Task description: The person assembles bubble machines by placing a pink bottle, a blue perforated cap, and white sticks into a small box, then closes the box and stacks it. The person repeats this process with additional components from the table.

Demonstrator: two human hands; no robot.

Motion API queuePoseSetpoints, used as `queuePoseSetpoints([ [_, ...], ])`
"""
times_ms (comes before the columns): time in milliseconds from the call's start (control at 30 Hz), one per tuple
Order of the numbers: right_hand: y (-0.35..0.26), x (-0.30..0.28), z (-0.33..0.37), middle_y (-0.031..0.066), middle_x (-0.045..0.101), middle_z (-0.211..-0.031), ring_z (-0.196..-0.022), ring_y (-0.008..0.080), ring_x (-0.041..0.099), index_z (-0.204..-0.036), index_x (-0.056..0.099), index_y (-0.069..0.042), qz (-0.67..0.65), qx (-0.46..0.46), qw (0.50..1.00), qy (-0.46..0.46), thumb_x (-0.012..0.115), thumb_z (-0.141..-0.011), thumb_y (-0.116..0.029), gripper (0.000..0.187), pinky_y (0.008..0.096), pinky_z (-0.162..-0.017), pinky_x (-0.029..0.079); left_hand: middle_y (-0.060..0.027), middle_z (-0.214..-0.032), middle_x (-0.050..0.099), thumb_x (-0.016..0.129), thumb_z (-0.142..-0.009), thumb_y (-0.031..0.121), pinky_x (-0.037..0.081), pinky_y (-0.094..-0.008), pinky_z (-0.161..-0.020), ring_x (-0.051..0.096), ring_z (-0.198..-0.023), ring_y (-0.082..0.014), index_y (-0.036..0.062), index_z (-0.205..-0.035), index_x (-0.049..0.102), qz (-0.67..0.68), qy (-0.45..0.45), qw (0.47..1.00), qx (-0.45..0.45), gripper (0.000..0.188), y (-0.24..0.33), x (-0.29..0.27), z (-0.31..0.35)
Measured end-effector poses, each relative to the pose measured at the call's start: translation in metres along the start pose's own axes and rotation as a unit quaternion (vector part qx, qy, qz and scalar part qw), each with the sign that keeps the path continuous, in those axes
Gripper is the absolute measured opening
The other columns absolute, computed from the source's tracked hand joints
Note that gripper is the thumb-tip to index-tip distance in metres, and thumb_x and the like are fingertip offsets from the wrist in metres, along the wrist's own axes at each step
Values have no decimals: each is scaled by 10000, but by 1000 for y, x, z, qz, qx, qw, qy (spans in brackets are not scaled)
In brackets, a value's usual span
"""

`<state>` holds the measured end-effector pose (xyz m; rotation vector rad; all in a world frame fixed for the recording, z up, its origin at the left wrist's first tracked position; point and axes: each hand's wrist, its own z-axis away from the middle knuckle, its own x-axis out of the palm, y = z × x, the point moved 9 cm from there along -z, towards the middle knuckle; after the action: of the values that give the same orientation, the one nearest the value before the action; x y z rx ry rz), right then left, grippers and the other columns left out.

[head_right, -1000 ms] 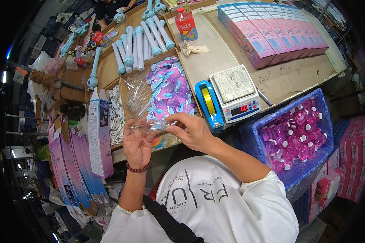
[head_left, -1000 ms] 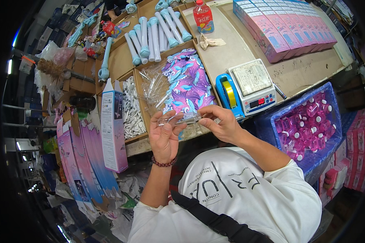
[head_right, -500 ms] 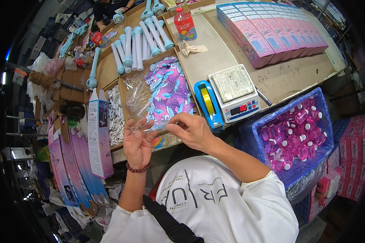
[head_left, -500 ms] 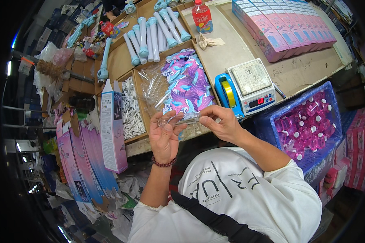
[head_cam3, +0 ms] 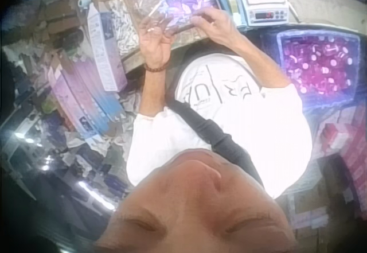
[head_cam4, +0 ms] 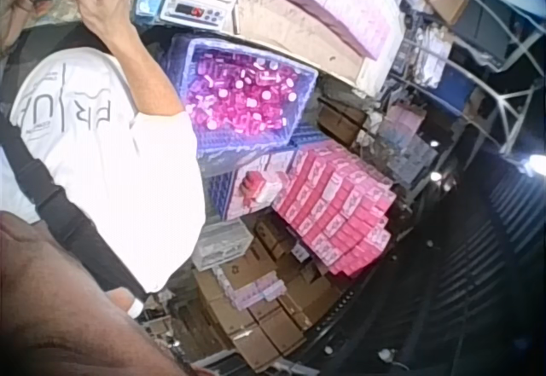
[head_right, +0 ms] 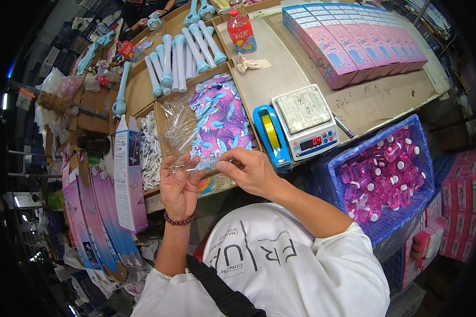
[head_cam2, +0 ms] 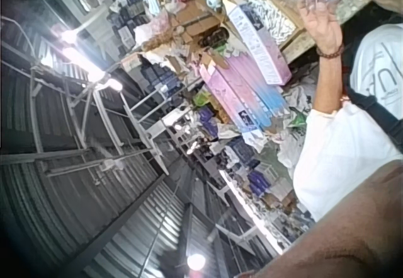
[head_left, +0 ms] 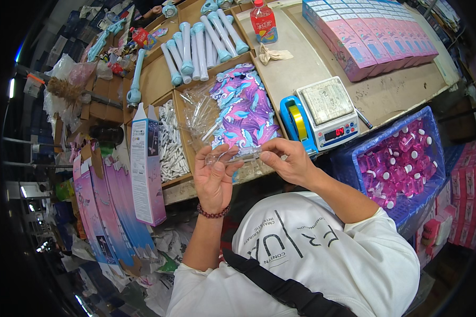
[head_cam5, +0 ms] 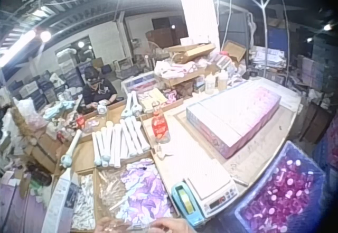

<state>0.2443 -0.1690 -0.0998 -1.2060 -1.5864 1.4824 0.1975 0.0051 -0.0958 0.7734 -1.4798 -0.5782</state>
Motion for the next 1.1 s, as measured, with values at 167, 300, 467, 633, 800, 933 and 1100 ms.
queuePoseSetpoints([
  [167,-4,-1,0,111,667,-829,-654,182,636,-1022,659,-19,16,-40,999,6,700,-875,-207,243,292,-597,505,-180,-1274,554,575,-941,53,549,-450,-919,555,-1186,-346,107,-1311,437,1,-3,1000,0,399,0,0,-1],
  [300,-5,0,0,113,669,-885,-666,187,638,-1066,646,-25,1,-49,999,11,695,-875,-174,248,293,-612,512,-172,-1294,540,539,-948,27,545,-454,-941,541,-1210,-337,110,-1319,411,0,-12,1000,-2,402,0,1,-1],
  [467,-9,-1,0,116,669,-926,-678,178,643,-1091,637,-26,-17,-56,998,18,705,-869,-170,273,289,-622,521,-170,-1293,542,542,-945,21,544,-455,-940,543,-1208,-334,112,-1319,413,-1,-10,1000,-3,406,0,1,-2],
  [633,1,-1,0,113,663,-852,-671,169,642,-1032,656,-15,-20,-1,1000,6,713,-872,-232,275,282,-600,514,-168,-1287,548,543,-942,16,541,-456,-945,547,-1203,-332,112,-1315,423,3,-13,1000,-2,404,0,1,-3],
  [800,4,1,-2,106,656,-802,-674,166,644,-993,670,-12,19,1,1000,-12,710,-872,-250,269,275,-604,511,-170,-1283,549,547,-939,17,539,-457,-947,548,-1201,-331,113,-1310,427,3,-11,1000,-2,402,0,0,-3],
  [933,-6,2,-3,110,662,-863,-707,172,658,-1057,656,-21,4,-45,999,-2,722,-858,-217,287,278,-631,522,-172,-1292,540,548,-939,19,531,-459,-956,545,-1206,-332,113,-1311,419,2,-5,1000,-3,405,1,-2,-3],
  [1100,-7,4,-1,116,670,-929,-744,178,670,-1137,629,-32,-50,-31,998,-6,728,-850,-187,341,282,-660,534,-176,-1273,555,580,-937,48,525,-463,-948,553,-1191,-340,103,-1306,440,0,4,1000,1,398,2,-3,-2],
])
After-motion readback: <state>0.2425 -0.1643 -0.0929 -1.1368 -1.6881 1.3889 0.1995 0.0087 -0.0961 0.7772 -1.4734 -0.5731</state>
